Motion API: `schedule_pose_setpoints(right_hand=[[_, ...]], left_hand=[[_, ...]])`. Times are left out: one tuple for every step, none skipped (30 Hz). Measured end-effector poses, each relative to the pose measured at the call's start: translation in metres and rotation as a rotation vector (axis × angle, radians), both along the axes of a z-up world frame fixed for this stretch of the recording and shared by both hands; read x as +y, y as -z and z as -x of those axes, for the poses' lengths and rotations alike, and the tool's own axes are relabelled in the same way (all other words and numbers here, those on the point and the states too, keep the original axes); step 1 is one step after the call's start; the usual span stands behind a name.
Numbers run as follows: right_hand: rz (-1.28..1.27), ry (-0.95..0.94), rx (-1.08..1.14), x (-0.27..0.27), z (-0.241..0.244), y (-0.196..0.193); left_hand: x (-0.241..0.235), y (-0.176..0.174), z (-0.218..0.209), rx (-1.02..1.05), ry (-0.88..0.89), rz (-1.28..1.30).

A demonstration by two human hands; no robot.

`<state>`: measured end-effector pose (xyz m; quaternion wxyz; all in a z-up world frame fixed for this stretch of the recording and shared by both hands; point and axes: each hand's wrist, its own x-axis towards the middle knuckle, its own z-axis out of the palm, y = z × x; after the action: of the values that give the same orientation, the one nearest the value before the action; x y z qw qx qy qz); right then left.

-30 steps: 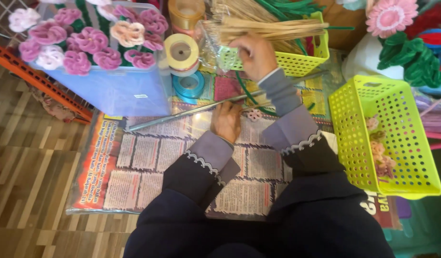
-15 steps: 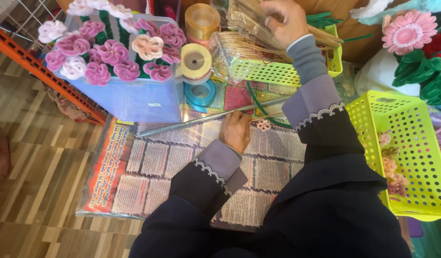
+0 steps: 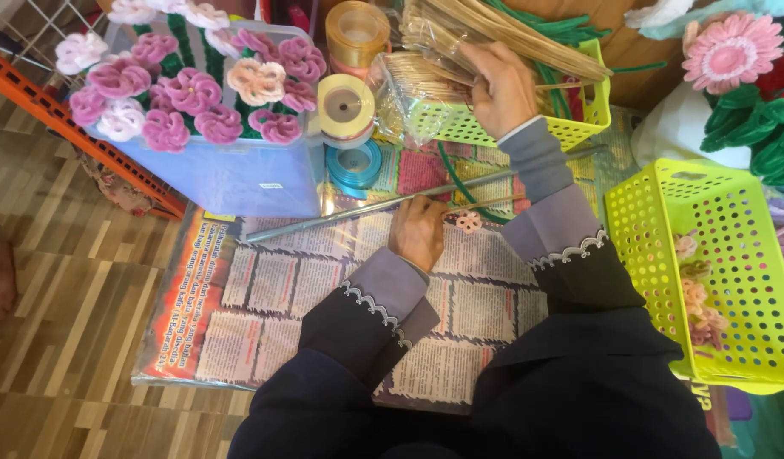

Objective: Making artificial flowers by wrapping tape around stems and attaching petals.

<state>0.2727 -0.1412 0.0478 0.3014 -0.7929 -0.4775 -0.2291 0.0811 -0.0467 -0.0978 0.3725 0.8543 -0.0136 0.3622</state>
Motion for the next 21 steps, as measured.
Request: schedule_pose_setpoints(right_hand=[[-0.028, -0.023, -0.094, 0.002, 0.001, -0.002], [-0.027, -0.02, -0.093, 0.003, 0.004, -0.003], [-0.047, -0.024, -0.101, 0.004, 0.006, -0.004], [-0.07, -0.03, -0.116, 0.008, 0.005, -0.008], [-0.07, -0.031, -0.122, 0.014, 0.016, -0.013], [-0.067, -0.066, -0.146, 0.02, 0.03, -0.015], [-0.065, -0.102, -0.171, 0.025, 0.044, -0.016], [-0.062, -0.1, -0.167, 0.027, 0.049, -0.013], [-0.004, -0.059, -0.223, 0.028, 0.054, -0.01], [0.051, -0.02, -0.282, 0.031, 0.058, -0.008], [0.051, -0.02, -0.281, 0.033, 0.054, -0.002], [0.06, 0.022, -0.323, 0.034, 0.05, 0.005], [0.069, 0.064, -0.364, 0.036, 0.046, 0.011], [0.069, 0.065, -0.364, 0.037, 0.041, 0.013], [0.112, 0.097, -0.386, 0.038, 0.037, 0.015], [0.157, 0.13, -0.408, 0.038, 0.032, 0.018], [0.159, 0.132, -0.407, 0.042, 0.036, 0.008], [0.103, 0.06, -0.353, 0.045, 0.04, -0.001], [0.047, -0.011, -0.298, 0.049, 0.044, -0.01], [0.05, -0.007, -0.295, 0.052, 0.043, -0.014], [0.022, -0.076, -0.174, 0.055, 0.042, -0.019]], left_hand=[[0.0, -0.001, 0.002, -0.006, 0.0, -0.014], [0.0, 0.002, 0.002, -0.005, 0.002, -0.012], [-0.001, 0.005, 0.002, 0.011, 0.012, 0.002], [0.0, 0.005, -0.002, 0.02, 0.018, 0.014], [0.001, 0.002, -0.004, 0.014, 0.017, 0.013], [0.001, 0.001, -0.002, 0.009, 0.009, 0.002], [0.001, 0.001, 0.0, 0.003, 0.002, -0.009], [0.0, 0.002, 0.0, 0.007, 0.003, -0.006], [-0.001, 0.004, 0.001, 0.024, 0.005, 0.003], [-0.001, 0.004, -0.001, 0.038, 0.005, 0.009], [-0.001, 0.003, -0.001, 0.039, 0.005, 0.009], [0.0, 0.004, -0.001, 0.04, 0.008, 0.012], [-0.001, 0.004, -0.001, 0.04, 0.011, 0.014], [0.0, 0.003, -0.001, 0.04, 0.012, 0.015], [0.0, 0.003, -0.001, 0.035, 0.013, 0.011], [0.0, 0.003, -0.001, 0.031, 0.015, 0.008], [0.0, 0.002, -0.001, 0.032, 0.018, 0.009], [0.0, 0.001, 0.0, 0.035, 0.015, 0.006], [0.0, 0.001, 0.0, 0.039, 0.012, 0.002], [0.0, 0.002, 0.0, 0.042, 0.017, 0.004], [-0.001, 0.003, 0.0, 0.031, 0.011, 0.008]])
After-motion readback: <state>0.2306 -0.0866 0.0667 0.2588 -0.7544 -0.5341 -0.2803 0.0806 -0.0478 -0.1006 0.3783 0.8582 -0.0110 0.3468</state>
